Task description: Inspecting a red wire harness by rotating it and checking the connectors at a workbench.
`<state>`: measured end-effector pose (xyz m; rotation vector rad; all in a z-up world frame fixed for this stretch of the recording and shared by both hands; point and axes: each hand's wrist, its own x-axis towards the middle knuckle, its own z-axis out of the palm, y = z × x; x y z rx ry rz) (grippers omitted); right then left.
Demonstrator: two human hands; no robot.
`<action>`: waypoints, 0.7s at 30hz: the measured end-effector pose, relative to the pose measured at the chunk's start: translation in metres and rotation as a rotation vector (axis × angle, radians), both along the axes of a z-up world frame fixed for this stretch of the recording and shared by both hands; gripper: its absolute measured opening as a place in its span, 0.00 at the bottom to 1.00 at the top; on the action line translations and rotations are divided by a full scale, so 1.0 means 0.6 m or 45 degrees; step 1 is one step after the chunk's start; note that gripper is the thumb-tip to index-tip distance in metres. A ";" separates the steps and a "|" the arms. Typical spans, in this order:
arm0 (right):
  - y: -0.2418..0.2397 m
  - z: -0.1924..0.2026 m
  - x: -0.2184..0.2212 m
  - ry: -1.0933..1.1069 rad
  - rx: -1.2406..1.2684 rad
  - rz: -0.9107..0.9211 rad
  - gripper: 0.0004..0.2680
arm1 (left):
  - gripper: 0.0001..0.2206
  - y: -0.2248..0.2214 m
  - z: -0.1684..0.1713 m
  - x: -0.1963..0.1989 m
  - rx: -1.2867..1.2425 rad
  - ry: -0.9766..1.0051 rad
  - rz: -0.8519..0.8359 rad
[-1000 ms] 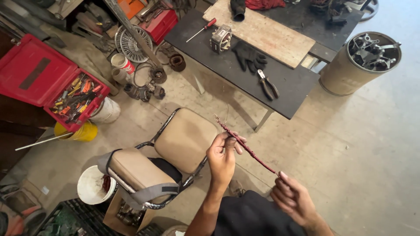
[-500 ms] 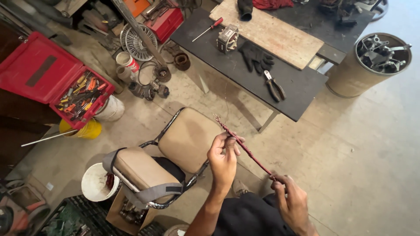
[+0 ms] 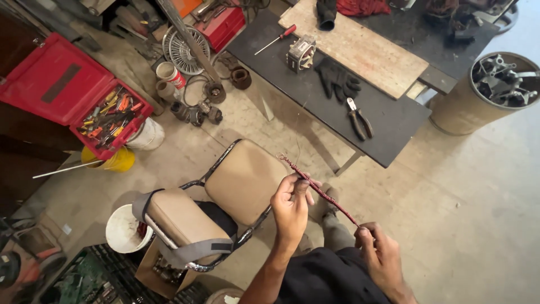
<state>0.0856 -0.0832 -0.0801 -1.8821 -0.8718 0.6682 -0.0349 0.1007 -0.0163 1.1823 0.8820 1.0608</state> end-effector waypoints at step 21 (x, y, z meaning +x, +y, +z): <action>0.144 0.064 0.188 -0.219 -0.018 0.120 0.26 | 0.10 0.116 0.058 0.145 0.145 0.032 -0.120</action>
